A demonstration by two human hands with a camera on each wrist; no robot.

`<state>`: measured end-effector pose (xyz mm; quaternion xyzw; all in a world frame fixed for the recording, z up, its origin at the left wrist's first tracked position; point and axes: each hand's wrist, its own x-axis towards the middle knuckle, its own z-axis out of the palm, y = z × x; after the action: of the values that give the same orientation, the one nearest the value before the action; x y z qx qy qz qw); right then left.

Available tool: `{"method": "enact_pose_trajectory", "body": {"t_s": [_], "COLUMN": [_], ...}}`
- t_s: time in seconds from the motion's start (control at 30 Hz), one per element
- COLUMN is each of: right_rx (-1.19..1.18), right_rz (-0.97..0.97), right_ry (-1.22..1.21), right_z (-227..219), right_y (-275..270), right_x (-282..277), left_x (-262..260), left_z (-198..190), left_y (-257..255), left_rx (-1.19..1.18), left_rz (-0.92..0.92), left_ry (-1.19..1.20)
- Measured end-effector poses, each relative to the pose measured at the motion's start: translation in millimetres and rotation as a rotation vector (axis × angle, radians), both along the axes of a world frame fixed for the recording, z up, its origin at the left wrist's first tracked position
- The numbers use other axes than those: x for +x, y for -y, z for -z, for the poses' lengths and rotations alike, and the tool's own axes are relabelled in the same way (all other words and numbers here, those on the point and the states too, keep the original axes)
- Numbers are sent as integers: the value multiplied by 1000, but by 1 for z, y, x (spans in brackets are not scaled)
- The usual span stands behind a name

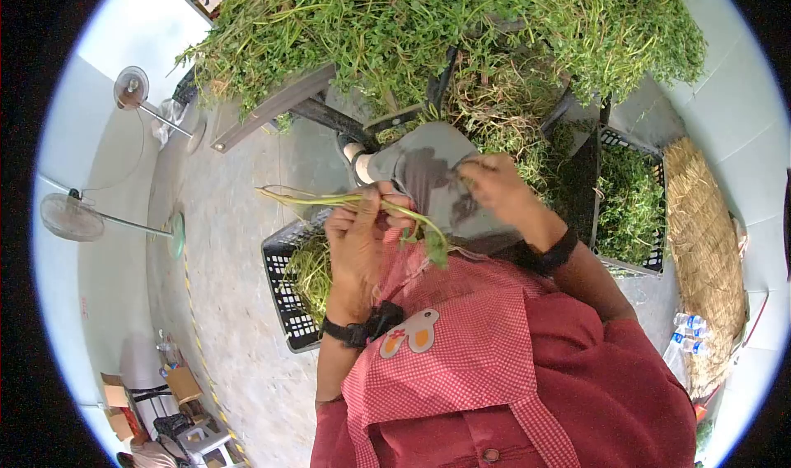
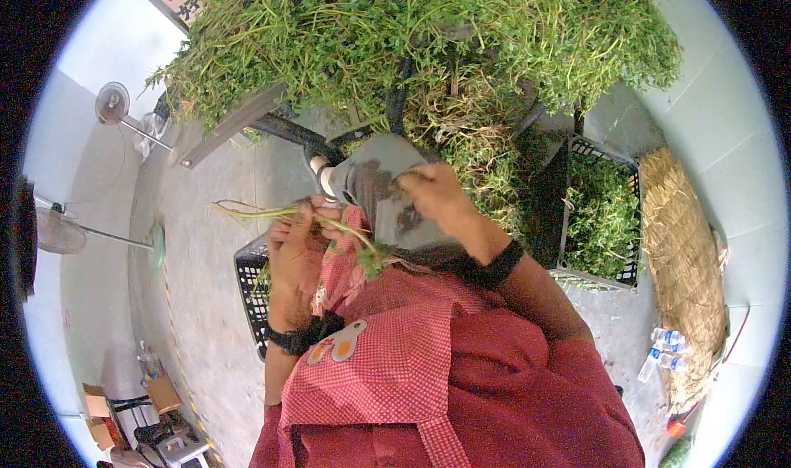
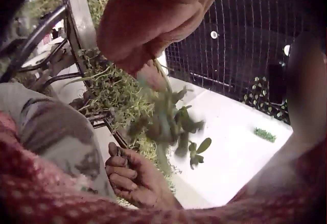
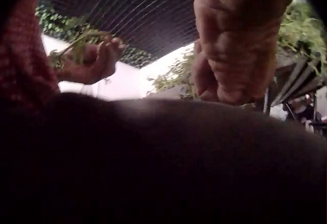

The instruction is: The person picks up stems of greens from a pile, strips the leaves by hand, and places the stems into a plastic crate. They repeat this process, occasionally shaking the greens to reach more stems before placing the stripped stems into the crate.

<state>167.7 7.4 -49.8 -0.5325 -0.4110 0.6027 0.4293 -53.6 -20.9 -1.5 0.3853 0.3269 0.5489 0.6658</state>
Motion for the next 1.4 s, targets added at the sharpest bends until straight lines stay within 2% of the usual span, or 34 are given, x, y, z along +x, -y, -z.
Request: {"method": "enact_pose_trajectory", "body": {"t_s": [0.03,0.1,0.13,0.17,0.2,0.27,0.3,0.37,0.4,0.53,0.63,0.7,0.83,0.9,0.93,1.0,1.23,1.3,1.33,1.4], "right_rx": [1,-164,-178,-182,191,83,85,-93,-55,-28,54,189,184,122,122,272,227,529,529,622], "right_rz": [2,-20,22,22,-137,-303,-309,-372,-353,-356,-280,-85,-68,-69,-67,-82,-232,-246,-245,-165], "right_ry": [2,-503,-549,-552,-302,-363,-364,-507,-361,-267,-165,39,0,-192,-192,-117,33,277,277,441], "right_z": [0,-1,-15,-9,-1,-29,-30,-32,-34,-37,-31,-32,-27,-24,-26,-30,-29,-21,-16,-9], "right_y": [-2,-3,6,10,12,27,31,37,41,45,43,43,45,44,43,41,40,37,35,31], "right_x": [12,26,19,15,13,8,5,1,-7,-22,-30,-34,-34,-34,-35,-40,-41,-42,-42,-41], "left_x": [-4,-4,-5,-5,-4,-3,-4,-4,-2,1,5,4,3,6,8,11,5,11,13,8], "left_z": [-2,-2,-1,0,2,4,4,2,2,8,5,8,11,12,12,11,16,11,9,16], "left_y": [-1,-2,-2,-2,-4,-6,-6,-6,-5,-7,-3,-4,-5,-5,-5,-3,-6,-2,-1,-5], "left_rx": [42,17,-9,-13,-39,-61,-52,-40,-37,6,-12,-4,20,4,-13,-27,16,36,58,-4], "left_rz": [46,21,2,1,-21,-48,-72,-96,-119,-187,-174,-173,-171,-181,-194,-169,-97,-125,-154,-161], "left_ry": [47,51,47,45,88,134,142,147,133,57,84,52,16,26,35,40,3,-19,-41,7]}}
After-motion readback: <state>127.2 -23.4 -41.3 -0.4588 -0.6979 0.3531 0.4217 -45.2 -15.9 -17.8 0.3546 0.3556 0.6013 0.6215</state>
